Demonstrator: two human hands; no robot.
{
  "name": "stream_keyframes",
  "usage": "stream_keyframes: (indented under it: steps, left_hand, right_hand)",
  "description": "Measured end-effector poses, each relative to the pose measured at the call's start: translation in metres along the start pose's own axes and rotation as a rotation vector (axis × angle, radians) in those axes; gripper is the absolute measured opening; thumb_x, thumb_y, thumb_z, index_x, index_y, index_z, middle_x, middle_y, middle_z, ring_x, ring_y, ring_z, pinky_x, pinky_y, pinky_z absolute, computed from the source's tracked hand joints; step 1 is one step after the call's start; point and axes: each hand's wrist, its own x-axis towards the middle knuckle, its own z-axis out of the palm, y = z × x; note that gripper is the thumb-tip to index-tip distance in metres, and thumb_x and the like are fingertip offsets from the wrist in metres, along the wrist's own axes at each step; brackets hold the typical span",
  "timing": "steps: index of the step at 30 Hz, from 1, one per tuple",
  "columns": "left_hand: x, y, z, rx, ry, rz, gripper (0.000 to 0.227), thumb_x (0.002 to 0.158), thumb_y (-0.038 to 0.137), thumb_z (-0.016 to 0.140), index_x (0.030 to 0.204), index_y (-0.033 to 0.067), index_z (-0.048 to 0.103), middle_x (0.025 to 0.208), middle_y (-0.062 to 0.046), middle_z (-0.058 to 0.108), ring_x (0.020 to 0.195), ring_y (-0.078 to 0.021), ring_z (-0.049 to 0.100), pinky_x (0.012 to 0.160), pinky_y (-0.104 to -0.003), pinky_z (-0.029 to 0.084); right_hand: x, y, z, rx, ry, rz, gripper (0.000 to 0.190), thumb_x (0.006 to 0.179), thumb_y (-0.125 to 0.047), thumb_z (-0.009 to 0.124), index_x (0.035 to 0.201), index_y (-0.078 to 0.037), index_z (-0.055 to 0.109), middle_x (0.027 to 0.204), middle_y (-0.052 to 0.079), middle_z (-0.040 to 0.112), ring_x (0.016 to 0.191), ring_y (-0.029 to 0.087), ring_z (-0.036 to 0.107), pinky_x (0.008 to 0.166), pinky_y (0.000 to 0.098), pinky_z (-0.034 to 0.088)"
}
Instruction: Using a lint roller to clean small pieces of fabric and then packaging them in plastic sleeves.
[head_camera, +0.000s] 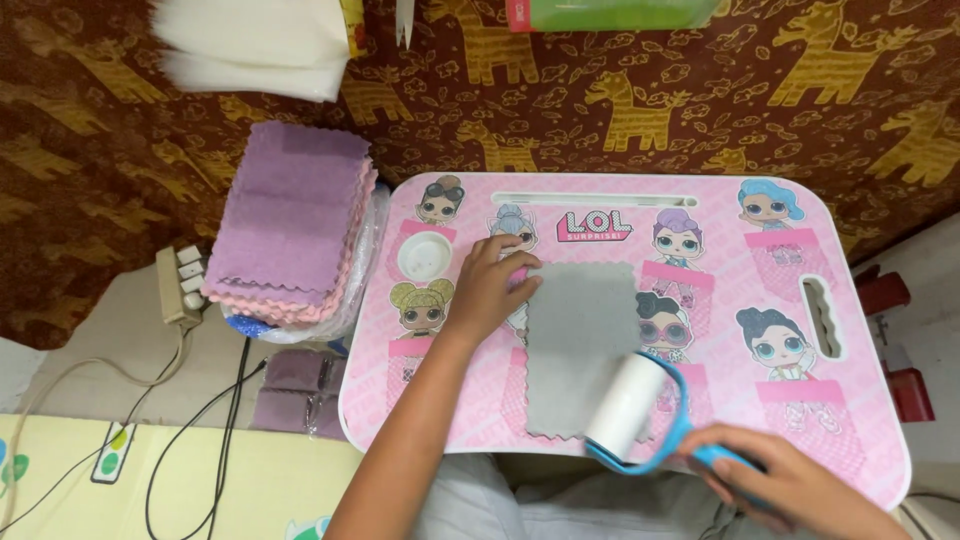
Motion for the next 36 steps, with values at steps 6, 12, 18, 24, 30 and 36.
stream_keyframes:
  steps: [6,12,18,24,30,36]
  left_hand:
    - [0.0,-0.002,0.002,0.005,0.017,0.015,0.017,0.089,0.03,0.077,0.105,0.0242,0.075,0.129,-0.006,0.06,0.12,-0.0304,0.053,0.1,-0.046,0.042]
    - [0.001,-0.014,0.013,-0.079,0.059,-0.021,0.021,0.099,0.029,0.065,0.114,0.0204,0.077,0.126,-0.007,0.062,0.119,-0.0315,0.055,0.103,-0.045,0.043]
    - [0.004,-0.011,-0.01,-0.356,0.113,-0.18,0.027,0.107,0.019,0.048,0.126,0.0176,0.067,0.125,-0.015,0.062,0.126,-0.0417,0.057,0.11,-0.052,0.043]
    - [0.0,-0.009,-0.003,-0.272,-0.014,-0.162,0.025,0.097,0.023,0.064,0.121,0.0224,0.071,0.131,-0.011,0.059,0.131,-0.0382,0.054,0.113,-0.052,0.042]
    - [-0.001,-0.004,0.002,-0.018,-0.014,0.034,0.02,0.084,0.034,0.081,0.102,0.0271,0.073,0.134,-0.007,0.058,0.125,-0.0309,0.053,0.104,-0.049,0.04]
    - [0.0,0.001,-0.001,0.007,-0.035,0.02,0.02,0.085,0.034,0.078,0.103,0.0267,0.071,0.133,-0.006,0.058,0.126,-0.0291,0.053,0.105,-0.047,0.039]
  right_hand:
    - [0.004,0.129,0.057,0.393,0.276,-0.234,0.037,0.095,-0.012,0.06,0.129,-0.002,0.074,0.061,0.024,0.063,0.056,0.027,0.06,0.048,0.0325,0.042]
    - [0.054,-0.036,0.083,0.281,0.306,-0.255,0.033,0.105,-0.017,0.043,0.13,-0.007,0.061,0.078,0.014,0.06,0.028,0.015,0.037,0.036,0.0266,0.029]
    - [0.125,-0.124,0.068,0.202,0.302,-0.418,0.036,0.103,-0.011,0.045,0.134,0.002,0.057,0.071,0.014,0.054,0.029,0.017,0.043,0.028,0.0296,0.033]
    - [0.097,-0.095,0.07,0.28,0.274,-0.429,0.038,0.099,-0.007,0.044,0.133,0.008,0.052,0.07,0.015,0.05,0.024,0.017,0.041,0.024,0.0311,0.035]
    - [0.007,0.024,0.086,0.353,0.357,-0.187,0.037,0.098,-0.015,0.054,0.13,-0.001,0.064,0.075,0.022,0.061,0.028,0.021,0.039,0.028,0.0339,0.037]
    - [-0.004,0.134,0.126,0.646,0.419,-0.421,0.048,0.091,-0.02,0.061,0.134,0.001,0.062,0.069,0.028,0.065,0.041,0.024,0.055,0.042,0.0271,0.04]
